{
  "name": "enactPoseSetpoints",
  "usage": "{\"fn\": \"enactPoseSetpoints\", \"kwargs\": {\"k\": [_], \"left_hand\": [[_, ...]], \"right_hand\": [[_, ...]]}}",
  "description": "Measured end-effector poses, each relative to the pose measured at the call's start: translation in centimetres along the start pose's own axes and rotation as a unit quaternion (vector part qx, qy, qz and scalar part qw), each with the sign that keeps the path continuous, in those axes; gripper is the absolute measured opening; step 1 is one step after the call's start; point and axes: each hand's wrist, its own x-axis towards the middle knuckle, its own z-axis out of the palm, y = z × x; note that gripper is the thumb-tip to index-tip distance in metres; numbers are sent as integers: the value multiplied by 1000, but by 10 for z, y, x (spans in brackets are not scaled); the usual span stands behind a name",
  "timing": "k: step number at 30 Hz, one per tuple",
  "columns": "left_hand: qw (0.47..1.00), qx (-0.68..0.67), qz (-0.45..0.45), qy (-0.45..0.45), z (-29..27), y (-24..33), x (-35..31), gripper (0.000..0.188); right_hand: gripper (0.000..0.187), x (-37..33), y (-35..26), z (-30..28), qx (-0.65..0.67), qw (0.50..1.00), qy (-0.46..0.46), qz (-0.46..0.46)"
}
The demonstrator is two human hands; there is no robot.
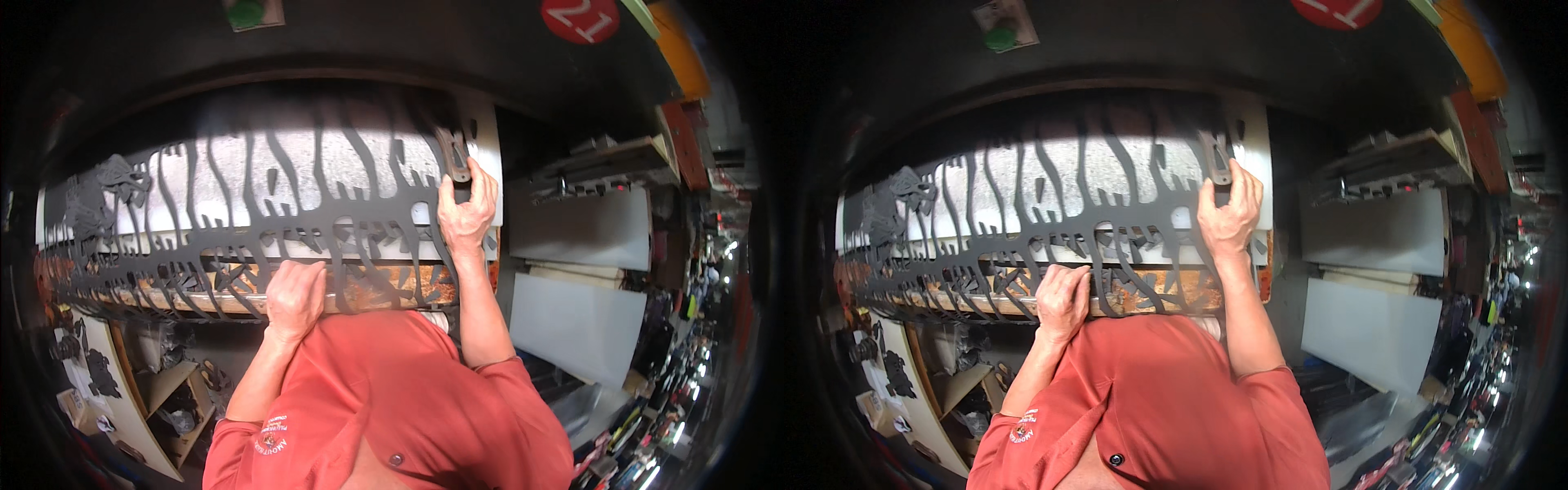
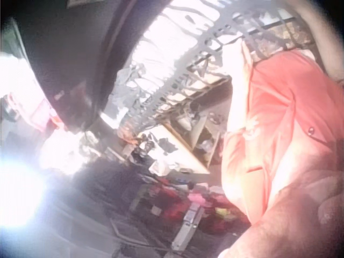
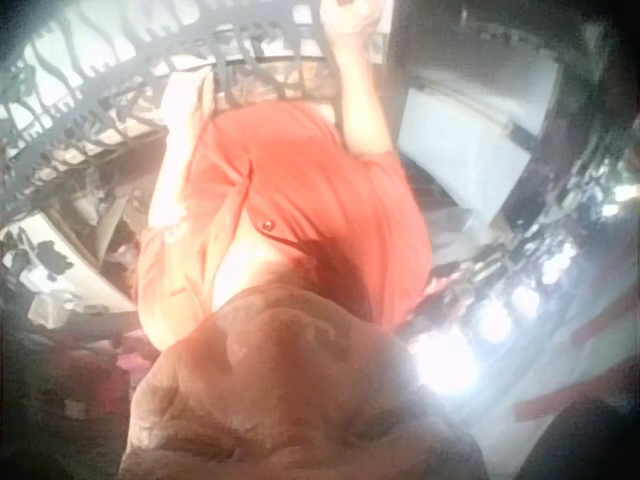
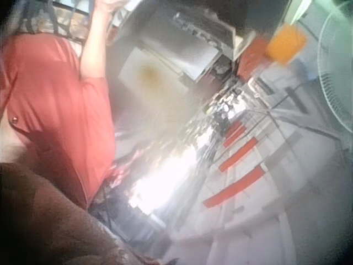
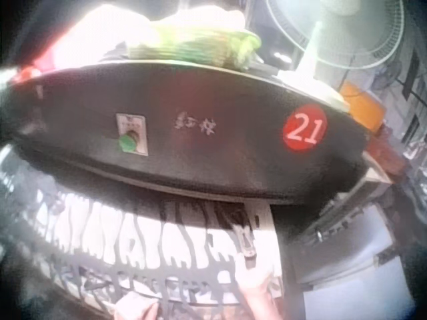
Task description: The person repeatedly picks up black rubber pieces from a perforated metal sheet, separates them by hand, and places them into a pile. The person handles the pieces one at a time, turning them over and moving them aside.
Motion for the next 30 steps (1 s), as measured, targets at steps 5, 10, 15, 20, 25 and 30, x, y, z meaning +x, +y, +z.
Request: {"fn": "enactPoseSetpoints", "kwargs": {"k": [5, 10, 15, 20, 25, 30], "left_hand": [[1000, -1, 1, 24, -6, 1, 0, 24], [999, 7, 4, 46, -5, -2, -6, 12], [998, 33, 9, 50, -4, -3, -9, 9], [998, 17, 0, 54, -5, -3, -10, 6], [999, 23, -22, 14, -7, -6, -14, 7], [999, -5, -4, 52, -9, -3, -16, 6]], "right_hand": [[53, -5, -1, 1, -1, 1000, 10, 10], [50, -1, -9, -3, 18, 999, 33, 22], [25, 14, -75, -4, 99, 990, 70, -78], [5, 40, -205, 22, 296, 913, 21, -280], [13, 61, -275, 47, 106, 915, 29, -388], [8, -18, -206, 17, 185, 936, -36, -299]]}}
